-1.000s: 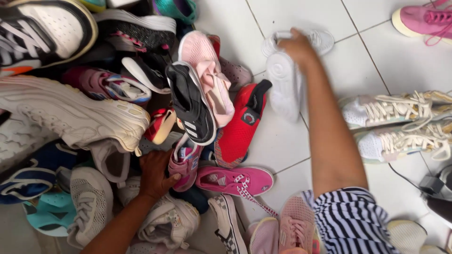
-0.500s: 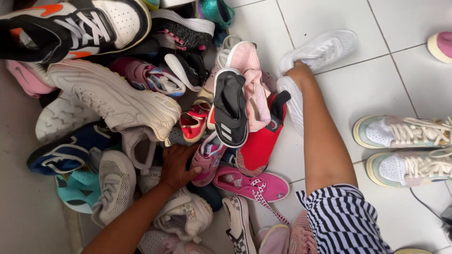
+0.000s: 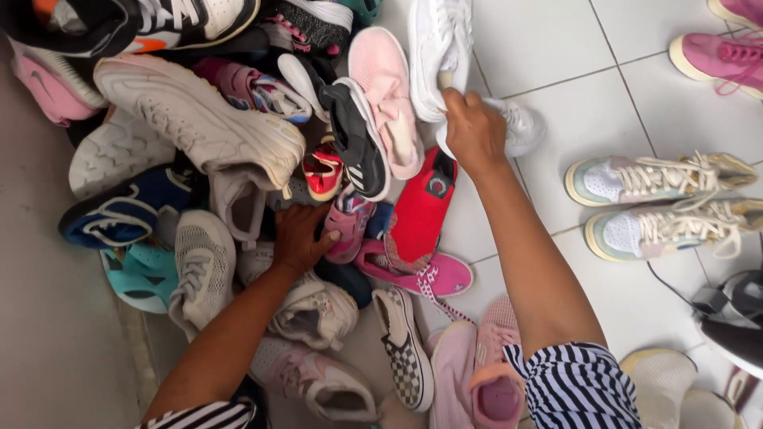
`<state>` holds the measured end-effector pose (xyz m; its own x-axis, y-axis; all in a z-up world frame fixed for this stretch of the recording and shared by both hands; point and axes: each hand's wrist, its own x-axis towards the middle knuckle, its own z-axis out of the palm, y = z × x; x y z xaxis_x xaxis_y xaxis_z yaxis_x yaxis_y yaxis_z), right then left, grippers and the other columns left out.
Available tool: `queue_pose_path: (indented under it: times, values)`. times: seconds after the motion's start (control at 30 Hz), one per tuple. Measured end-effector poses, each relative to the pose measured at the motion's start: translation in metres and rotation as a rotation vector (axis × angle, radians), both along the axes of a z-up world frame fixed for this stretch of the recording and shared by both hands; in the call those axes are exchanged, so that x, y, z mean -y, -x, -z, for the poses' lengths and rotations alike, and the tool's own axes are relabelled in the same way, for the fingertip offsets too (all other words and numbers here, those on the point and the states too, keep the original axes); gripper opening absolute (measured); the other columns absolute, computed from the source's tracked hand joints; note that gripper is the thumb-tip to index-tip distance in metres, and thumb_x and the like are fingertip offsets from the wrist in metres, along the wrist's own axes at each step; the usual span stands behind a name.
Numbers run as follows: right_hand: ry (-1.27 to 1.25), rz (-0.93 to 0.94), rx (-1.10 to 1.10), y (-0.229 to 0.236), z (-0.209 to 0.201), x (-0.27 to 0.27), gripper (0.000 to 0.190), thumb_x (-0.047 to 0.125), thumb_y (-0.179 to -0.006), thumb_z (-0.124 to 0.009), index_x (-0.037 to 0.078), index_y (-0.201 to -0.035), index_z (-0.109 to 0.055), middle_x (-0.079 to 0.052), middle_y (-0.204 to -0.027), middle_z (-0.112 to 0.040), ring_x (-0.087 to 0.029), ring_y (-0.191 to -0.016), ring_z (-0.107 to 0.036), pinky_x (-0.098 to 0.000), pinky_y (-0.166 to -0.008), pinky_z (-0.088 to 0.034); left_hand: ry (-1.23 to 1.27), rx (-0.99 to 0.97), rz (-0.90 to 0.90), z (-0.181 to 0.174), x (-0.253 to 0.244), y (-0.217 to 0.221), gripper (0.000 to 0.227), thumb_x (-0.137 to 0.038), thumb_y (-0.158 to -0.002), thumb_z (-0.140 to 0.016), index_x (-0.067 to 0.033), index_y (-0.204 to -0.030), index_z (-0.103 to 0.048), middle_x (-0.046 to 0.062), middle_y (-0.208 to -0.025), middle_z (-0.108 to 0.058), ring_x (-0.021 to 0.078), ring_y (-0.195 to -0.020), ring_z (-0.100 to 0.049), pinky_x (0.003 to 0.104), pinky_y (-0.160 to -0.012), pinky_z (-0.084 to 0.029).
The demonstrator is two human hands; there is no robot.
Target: Stuffing crumpled paper into various shoes to maintain their shape.
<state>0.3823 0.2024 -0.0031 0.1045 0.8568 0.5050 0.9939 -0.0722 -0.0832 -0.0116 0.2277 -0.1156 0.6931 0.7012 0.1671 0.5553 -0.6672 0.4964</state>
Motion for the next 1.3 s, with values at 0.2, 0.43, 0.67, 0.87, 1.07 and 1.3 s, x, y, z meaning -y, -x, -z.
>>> queue_pose_path:
  times: [0.2,0.43,0.67,0.87,1.07,1.3]
  values:
    - [-0.384,-0.051,0.207,0.056,-0.066,0.089,0.024,0.020,-0.106,-0.048,0.017,-0.116,-0.070,0.002,-0.081,-0.048,-0.021,-0.060,-0.059,-0.0290,-0.055,-0.051,0.009,-0.037,0.015,0.001,-0.001,-0.001,0.071,-0.078,-0.090,-0.039,-0.0252,-0.133,-0.058,0.007,-0.099,-0.064,0.0293,-0.109,-0.060,0.050,-0.098,-0.038]
    - [-0.207,-0.177,0.151,0.156,-0.097,0.230,0.024,0.018,-0.102,-0.047,0.020,-0.108,-0.071,-0.003,-0.074,-0.047,-0.027,-0.052,-0.055,-0.0380,-0.051,-0.050,-0.059,-0.103,-0.004,0.005,0.001,-0.003,0.078,-0.083,-0.091,-0.026,-0.0275,-0.137,-0.058,0.007,-0.106,-0.066,0.0304,-0.111,-0.059,0.052,-0.101,-0.036]
    - [-0.107,-0.128,0.106,0.202,-0.089,0.378,0.026,0.018,-0.105,-0.042,0.018,-0.101,-0.067,-0.004,-0.070,-0.042,-0.028,-0.052,-0.054,-0.0369,-0.050,-0.048,-0.324,-0.334,-0.064,0.035,0.006,-0.011,0.064,-0.059,-0.104,-0.032,-0.0200,-0.151,-0.052,0.013,-0.115,-0.069,0.0335,-0.119,-0.059,0.054,-0.097,-0.042]
    - [-0.099,-0.041,0.177,0.212,-0.120,0.446,0.031,0.012,-0.108,-0.034,0.019,-0.099,-0.063,-0.001,-0.069,-0.040,-0.023,-0.051,-0.051,-0.0353,-0.049,-0.046,0.169,-0.239,-0.420,-0.024,0.070,-0.033,0.079,-0.056,-0.111,-0.038,0.0017,-0.159,-0.015,0.026,-0.154,-0.046,0.0370,-0.149,-0.033,0.058,-0.118,-0.031]
    - [-0.096,0.033,0.369,0.226,-0.154,0.485,0.025,0.006,-0.107,-0.037,0.017,-0.098,-0.059,-0.001,-0.069,-0.038,-0.019,-0.052,-0.048,-0.0321,-0.052,-0.046,0.606,0.830,-0.124,-0.212,0.305,-0.057,0.049,0.001,-0.106,-0.031,0.0329,-0.142,-0.022,0.065,-0.134,-0.026,0.0740,-0.130,-0.024,0.072,-0.118,-0.018]
    - [-0.137,0.103,0.403,0.252,-0.170,0.552,0.022,-0.002,-0.103,-0.043,0.013,-0.100,-0.058,-0.001,-0.071,-0.037,-0.017,-0.051,-0.043,-0.0322,-0.052,-0.044,1.089,0.712,0.189,-0.204,0.422,-0.068,0.134,-0.006,-0.077,-0.084,-0.0157,-0.165,0.016,0.031,-0.168,0.000,0.0368,-0.158,-0.009,0.047,-0.129,-0.012]
